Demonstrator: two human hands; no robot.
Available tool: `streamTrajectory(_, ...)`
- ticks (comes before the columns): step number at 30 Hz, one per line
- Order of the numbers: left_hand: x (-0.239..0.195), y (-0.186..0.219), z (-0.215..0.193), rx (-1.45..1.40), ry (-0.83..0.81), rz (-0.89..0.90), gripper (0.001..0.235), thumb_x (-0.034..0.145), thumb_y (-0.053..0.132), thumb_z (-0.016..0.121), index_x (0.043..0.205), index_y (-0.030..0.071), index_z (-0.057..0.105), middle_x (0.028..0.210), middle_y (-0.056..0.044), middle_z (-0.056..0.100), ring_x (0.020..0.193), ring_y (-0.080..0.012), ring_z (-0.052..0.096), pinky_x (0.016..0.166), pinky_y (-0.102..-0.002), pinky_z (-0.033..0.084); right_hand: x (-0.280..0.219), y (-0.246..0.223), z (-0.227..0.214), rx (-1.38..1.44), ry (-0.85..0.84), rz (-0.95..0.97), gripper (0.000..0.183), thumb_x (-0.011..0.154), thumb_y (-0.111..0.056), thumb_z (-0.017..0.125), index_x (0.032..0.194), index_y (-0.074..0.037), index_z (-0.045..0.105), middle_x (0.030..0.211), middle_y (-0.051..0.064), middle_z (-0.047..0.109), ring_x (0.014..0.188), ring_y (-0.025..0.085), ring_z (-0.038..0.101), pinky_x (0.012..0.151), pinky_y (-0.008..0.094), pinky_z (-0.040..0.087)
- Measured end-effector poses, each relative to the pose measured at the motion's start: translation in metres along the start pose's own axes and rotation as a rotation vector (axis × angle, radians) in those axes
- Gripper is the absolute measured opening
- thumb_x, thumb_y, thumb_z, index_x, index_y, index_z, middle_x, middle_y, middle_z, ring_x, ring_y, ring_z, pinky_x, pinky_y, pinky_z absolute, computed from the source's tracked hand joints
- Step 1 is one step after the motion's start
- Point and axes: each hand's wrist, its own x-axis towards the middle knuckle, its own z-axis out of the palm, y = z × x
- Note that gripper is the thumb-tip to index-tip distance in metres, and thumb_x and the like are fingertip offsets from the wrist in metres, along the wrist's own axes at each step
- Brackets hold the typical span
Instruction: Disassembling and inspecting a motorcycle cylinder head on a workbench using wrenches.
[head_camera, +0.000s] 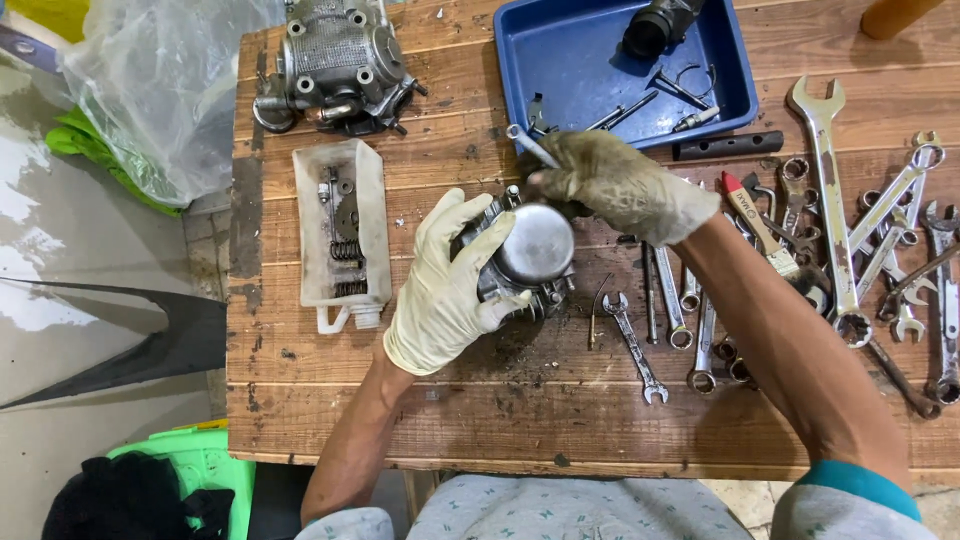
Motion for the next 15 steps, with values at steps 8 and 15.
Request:
streamTrajectory(8, -0.009, 0.007, 0.012, 0.286, 0.156, 0.017, 0.069, 0.089, 0.054, 0.067, 0.149, 0.021, 0.055, 0.139, -0.012, 0.046, 0.139, -0.0413, 0.045, 0.121, -0.05, 0.038, -0.081, -0.047, -0.017, 0.23, 0.12, 0.218, 0.044, 0.102, -0.029, 0.053, 0.141, -0.009, 0.055, 0.122, 0.021, 0.065, 0.119, 0.032, 0.066, 0.105, 0.049, 0.049)
streamTrajectory(15, -0.017, 0.024, 0.014, 0.396, 0.195, -0.05, 0.063, 0.094, 0.048, 0.07, 0.143, 0.01, 0.057, 0.143, -0.019, 0.045, 0.137, -0.0441, 0.046, 0.12, -0.058, 0.041, -0.106, 0.035, -0.01, 0.572, -0.015, -0.163, 0.026, 0.104, -0.002, 0.049, 0.121, -0.008, 0.069, 0.104, 0.009, 0.076, 0.094, 0.02, 0.073, 0.091, 0.036, 0.059)
